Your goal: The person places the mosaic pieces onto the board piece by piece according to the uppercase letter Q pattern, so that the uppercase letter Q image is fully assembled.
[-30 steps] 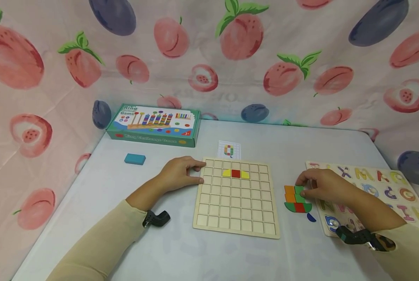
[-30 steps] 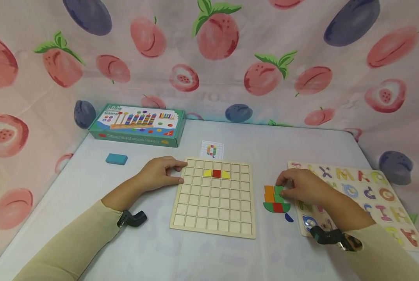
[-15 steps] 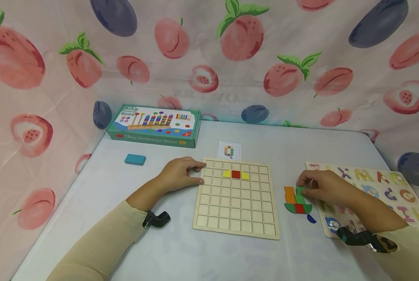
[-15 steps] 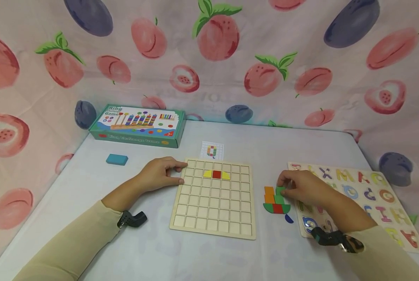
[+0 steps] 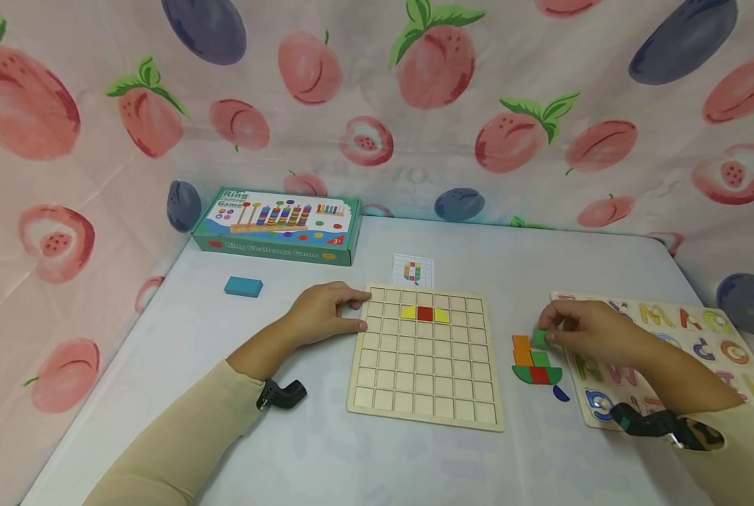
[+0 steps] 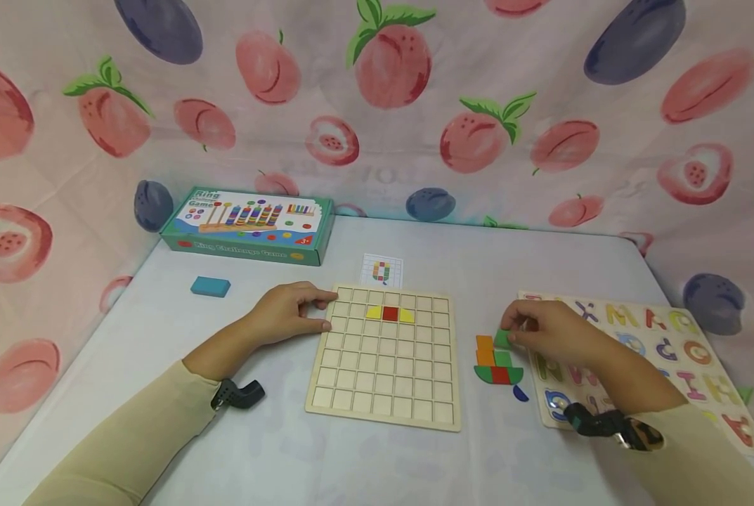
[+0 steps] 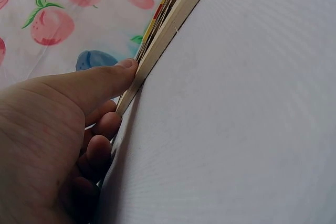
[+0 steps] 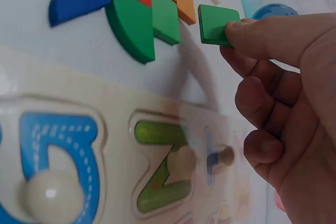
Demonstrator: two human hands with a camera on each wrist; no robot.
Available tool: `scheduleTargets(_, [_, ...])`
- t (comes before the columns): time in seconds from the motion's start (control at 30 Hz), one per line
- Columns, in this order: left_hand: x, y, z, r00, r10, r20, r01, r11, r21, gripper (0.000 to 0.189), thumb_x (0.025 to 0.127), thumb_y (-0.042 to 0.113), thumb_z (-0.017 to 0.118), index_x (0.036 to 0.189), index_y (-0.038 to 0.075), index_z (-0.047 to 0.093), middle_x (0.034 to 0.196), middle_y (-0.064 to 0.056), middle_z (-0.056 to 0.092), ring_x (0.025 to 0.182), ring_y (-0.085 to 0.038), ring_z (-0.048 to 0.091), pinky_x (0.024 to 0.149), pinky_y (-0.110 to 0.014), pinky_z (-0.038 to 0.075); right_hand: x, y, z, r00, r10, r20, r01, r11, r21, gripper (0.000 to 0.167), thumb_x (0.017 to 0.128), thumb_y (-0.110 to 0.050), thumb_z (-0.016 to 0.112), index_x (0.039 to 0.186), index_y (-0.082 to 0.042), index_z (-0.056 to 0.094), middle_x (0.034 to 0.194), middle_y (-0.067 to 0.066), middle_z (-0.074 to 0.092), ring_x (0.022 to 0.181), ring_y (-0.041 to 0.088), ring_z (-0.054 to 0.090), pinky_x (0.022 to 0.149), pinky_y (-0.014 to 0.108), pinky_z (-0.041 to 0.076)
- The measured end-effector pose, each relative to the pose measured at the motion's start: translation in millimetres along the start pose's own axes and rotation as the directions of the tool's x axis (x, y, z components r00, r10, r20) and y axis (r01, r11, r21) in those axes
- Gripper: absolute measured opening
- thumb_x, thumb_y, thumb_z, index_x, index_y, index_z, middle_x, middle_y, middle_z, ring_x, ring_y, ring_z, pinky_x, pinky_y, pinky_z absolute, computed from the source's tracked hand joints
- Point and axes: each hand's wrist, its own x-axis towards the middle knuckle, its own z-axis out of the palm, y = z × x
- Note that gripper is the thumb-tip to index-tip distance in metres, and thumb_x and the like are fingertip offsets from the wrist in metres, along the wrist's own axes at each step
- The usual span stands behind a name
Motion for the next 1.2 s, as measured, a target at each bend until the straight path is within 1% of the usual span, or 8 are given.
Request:
scheduleTargets(0.17, [0.6,-0.3,0.0,1.000,-0.002,0.002,0.002,1.000,-0.002,0.055,0.088,0.039,0.090,0.137,0.019,0.076,0.104,0.011,0.067,0.075,-0.010,0.054,0.070,-0.031,0.046,4.9,-6,2,1.000,-0.016,-0.006,0.016,1.000,0.025,0.014,0.098,-0.014,0.079,0.109,-0.021,0.073,0.095,-0.003,0.065,0.089,0.021,0.056,0.072,0.025,0.049])
scheduleTargets(0.37, [0.4,1.1,-0.8,1.000,-0.001,0.007,0.001,1.000,-0.004,0.055,0.088,0.039,0.090,0.137,0.019,0.076,0.104,0.011,0.068,0.074,-0.009,0.054,0.070,-0.031,0.046,12.9,-17,6,0.999,-0.048,-0.008,0.048,0.995,0.082,0.012,0.098,-0.012,0.078,0.107,-0.019,0.073,0.091,-0.001,0.064,0.086,0.022,0.056,0.067,0.027,0.048])
scheduleTargets(0.73, [0.1,-0.4,0.3,1.000,-0.005,0.010,0.005,1.000,0.010,0.055,0.088,0.040,0.090,0.137,0.020,0.075,0.104,0.012,0.067,0.074,-0.010,0.054,0.070,-0.031,0.046,34.9,-36,16,0.993,-0.117,-0.018,0.118,0.982,0.148,0.011,0.098,-0.014,0.078,0.107,-0.019,0.073,0.085,-0.001,0.064,0.080,0.023,0.058,0.065,0.029,0.048])
scheduleTargets(0.8, [0.0,-0.2,-0.2,1.000,-0.003,0.008,0.003,1.000,0.013,0.055,0.088,0.040,0.090,0.137,0.020,0.075,0.104,0.012,0.067,0.074,-0.010,0.054,0.070,-0.031,0.046,39.3,-41,18,0.994,-0.109,-0.013,0.110,0.983,0.149,0.012,0.098,-0.014,0.078,0.107,-0.020,0.073,0.085,-0.001,0.064,0.081,0.023,0.058,0.066,0.030,0.048])
scheduleTargets(1.03, [0.1,0.4,-1.1,1.000,0.006,-0.001,-0.006,1.000,0.010,0.055,0.088,0.040,0.090,0.137,0.019,0.075,0.104,0.011,0.068,0.074,-0.009,0.054,0.070,-0.031,0.046,54.6,-53,29,0.990,-0.140,-0.017,0.141,0.973,0.185,0.012,0.098,-0.011,0.078,0.106,-0.018,0.073,0.090,0.000,0.066,0.082,0.024,0.057,0.067,0.029,0.048])
scheduleTargets(1.2, [0.0,0.3,-1.1,1.000,0.008,0.000,-0.008,1.000,0.003,0.055,0.088,0.040,0.090,0.137,0.019,0.075,0.104,0.012,0.068,0.074,-0.009,0.053,0.070,-0.031,0.045,62.5,-60,39,0.990,-0.142,-0.012,0.141,0.968,0.207,0.013,0.097,-0.007,0.077,0.105,-0.017,0.074,0.091,-0.001,0.066,0.086,0.026,0.058,0.070,0.029,0.048])
